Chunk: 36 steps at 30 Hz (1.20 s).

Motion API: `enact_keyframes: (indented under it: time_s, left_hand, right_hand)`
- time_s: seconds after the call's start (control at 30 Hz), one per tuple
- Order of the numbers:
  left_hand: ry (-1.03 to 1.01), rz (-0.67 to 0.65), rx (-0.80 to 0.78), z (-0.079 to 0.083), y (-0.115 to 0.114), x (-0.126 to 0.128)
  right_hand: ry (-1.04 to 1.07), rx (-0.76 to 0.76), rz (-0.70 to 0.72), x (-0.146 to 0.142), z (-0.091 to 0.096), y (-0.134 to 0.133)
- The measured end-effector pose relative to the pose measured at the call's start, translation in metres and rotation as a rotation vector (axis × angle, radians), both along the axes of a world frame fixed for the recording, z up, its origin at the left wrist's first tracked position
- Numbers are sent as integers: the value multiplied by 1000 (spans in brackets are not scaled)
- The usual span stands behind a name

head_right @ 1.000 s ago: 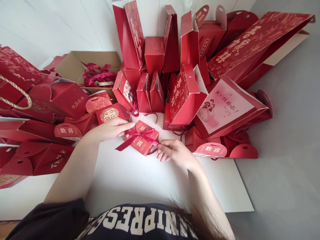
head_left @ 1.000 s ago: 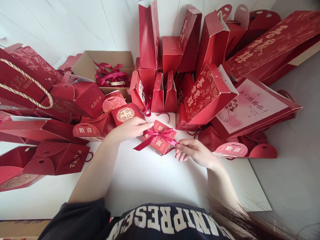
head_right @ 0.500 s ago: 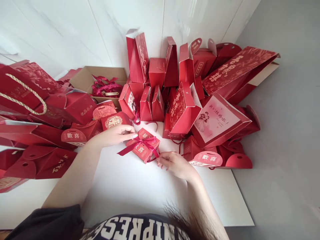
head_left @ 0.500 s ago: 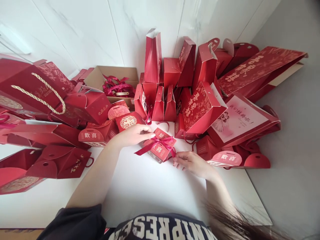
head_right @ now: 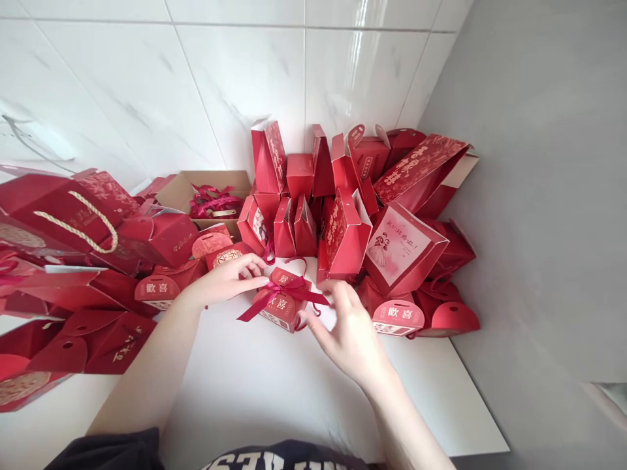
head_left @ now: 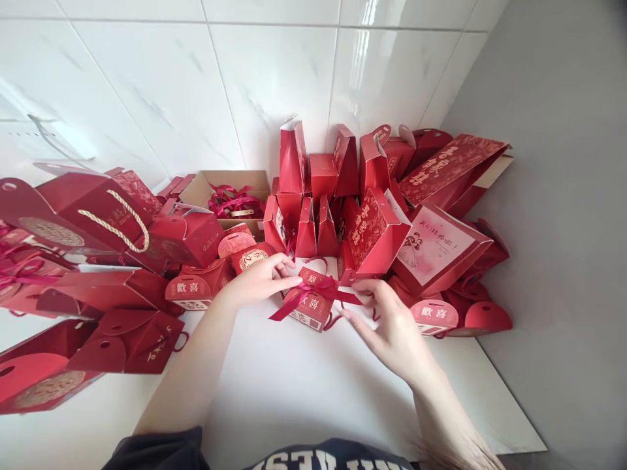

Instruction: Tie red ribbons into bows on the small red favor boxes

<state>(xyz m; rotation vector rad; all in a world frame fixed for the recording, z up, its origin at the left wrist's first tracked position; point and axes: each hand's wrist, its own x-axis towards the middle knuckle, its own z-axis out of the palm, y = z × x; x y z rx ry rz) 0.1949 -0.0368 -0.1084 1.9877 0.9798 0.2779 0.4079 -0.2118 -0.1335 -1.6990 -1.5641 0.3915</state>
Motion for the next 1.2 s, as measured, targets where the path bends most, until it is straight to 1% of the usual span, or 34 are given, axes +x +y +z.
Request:
enact_keyframes:
  time_s: [0.07,0.17,0.23,0.3,0.4,0.43,0.5,0.63,0.7,0.77,0.83,0.9,1.03,1.1,1.2]
  left_hand:
    - [27,14,37,-7,-3,6]
    - [35,11,69,-15,-5,12]
    - [26,-24,64,-17,-4,13]
    - [12,-49,63,-17,-3,12]
    - [-22,-20,46,-14,0,10]
    - [-46,-8,34,-12,0,10]
    - [-134,48,41,-6,-2,10]
    - [-355,280,216,12,-7,7]
    - [-399,335,284,21,-10,4]
    - [-401,331,297,28,-14,0]
    - [-399,309,250,32,-17,-3]
    - [-410,313,188,35,-20,-4]
    - [-421,392,144,41,-25,-6]
    - [-404,361,129,45,-29,-7]
    - [-350,259,120,51,-35,-9]
  right_hand:
    - [-85,42,82,-6,-10,11]
    - [-135,-6,129,-15,-28,26]
    - [-109,-67,120,-19,-37,32]
    - [-57,-112,114,-22,-42,33]
    - [53,-130,126,-22,-43,31]
    - [83,-113,128,-22,-42,30]
    - [103,-33,129,-21,-36,30]
    - [18,218,88,-17,-17,38]
    - [-55,337,50,-15,-5,47]
    - [-119,432,15,-14,8,58]
    - [-152,479,-7,-15,19,69]
    - [-162,503,0,-16,26,79]
    - [-153,550,14,-20,28,90]
    - [-128,555,5,-21,26,92]
    - [-92,524,9,-20,26,92]
